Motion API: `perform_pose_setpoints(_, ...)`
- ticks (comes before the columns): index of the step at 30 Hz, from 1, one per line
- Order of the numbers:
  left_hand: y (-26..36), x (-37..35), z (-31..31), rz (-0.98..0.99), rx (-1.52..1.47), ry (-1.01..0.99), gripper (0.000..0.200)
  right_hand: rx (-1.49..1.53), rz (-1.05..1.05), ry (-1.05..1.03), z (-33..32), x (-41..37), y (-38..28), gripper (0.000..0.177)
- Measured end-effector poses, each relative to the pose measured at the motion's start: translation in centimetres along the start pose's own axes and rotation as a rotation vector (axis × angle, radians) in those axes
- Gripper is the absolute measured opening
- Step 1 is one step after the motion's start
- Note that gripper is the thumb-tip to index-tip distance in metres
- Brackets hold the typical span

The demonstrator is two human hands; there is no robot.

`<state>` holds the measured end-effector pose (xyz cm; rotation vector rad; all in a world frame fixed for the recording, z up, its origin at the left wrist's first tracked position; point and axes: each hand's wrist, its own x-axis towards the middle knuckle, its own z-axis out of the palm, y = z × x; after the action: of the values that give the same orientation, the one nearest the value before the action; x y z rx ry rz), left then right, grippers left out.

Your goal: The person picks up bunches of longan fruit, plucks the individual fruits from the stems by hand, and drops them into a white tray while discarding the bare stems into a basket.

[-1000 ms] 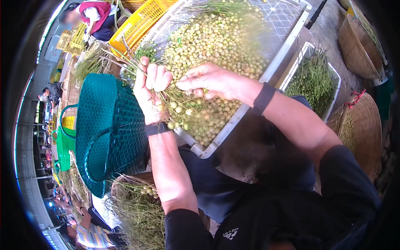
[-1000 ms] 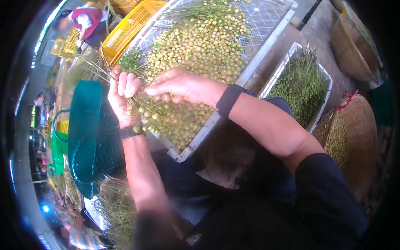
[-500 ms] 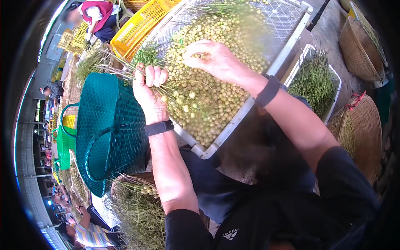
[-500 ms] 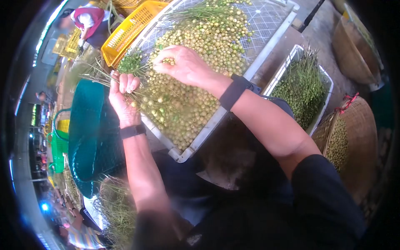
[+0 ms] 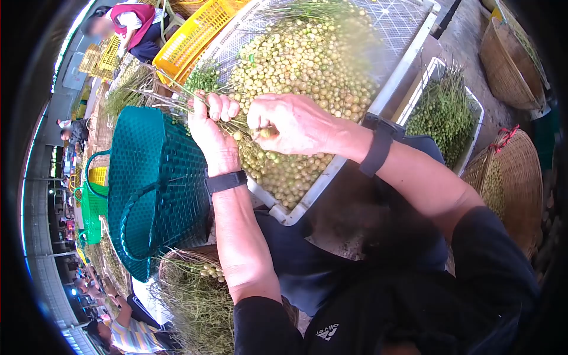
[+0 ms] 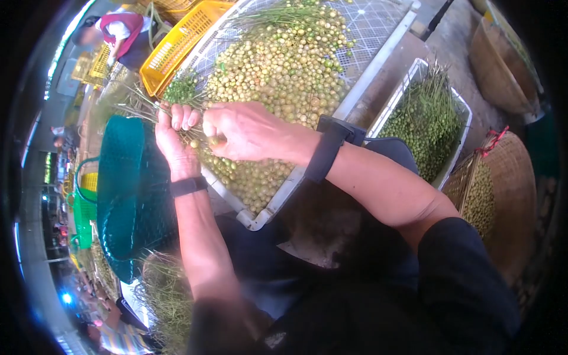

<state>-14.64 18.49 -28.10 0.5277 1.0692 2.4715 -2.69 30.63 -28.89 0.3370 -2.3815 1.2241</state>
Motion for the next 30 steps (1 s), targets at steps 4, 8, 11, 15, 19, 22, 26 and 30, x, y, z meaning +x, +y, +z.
perform_pose_setpoints(4,-0.2,-0.4,1.2,0.044,0.081,0.111,0.024,-0.042,0.118,0.04,-0.7,0.6,0.9,0.018)
perform_pose_setpoints(8,-0.2,-0.4,1.5,0.093,0.185,0.198,0.024,-0.054,0.333,0.037,-1.3,1.2,1.6,0.015)
perform_pose_setpoints(11,-0.2,-0.3,1.3,0.104,0.2,0.24,0.021,0.704,0.51,-0.045,-2.2,1.4,1.4,0.013)
perform_pose_setpoints(15,-0.4,-0.6,1.8,0.108,0.289,0.307,0.015,0.656,0.503,-0.225,-1.9,1.5,-0.1,0.015)
perform_pose_setpoints(19,-1.0,-0.7,2.3,0.129,0.431,0.315,0.015,0.238,0.157,-0.036,0.5,0.9,1.4,0.013)
perform_pose_setpoints(22,-1.0,-0.8,2.1,0.129,0.383,0.32,0.015,0.113,0.143,0.068,0.7,1.0,1.9,0.013)
perform_pose_setpoints(26,-0.5,-0.6,1.6,0.132,0.268,0.363,0.016,0.169,0.449,0.092,-0.7,1.6,2.8,0.012)
perform_pose_setpoints(30,0.2,0.1,-0.7,0.045,0.036,0.34,0.02,1.073,0.817,0.034,-3.0,1.8,2.0,0.011)
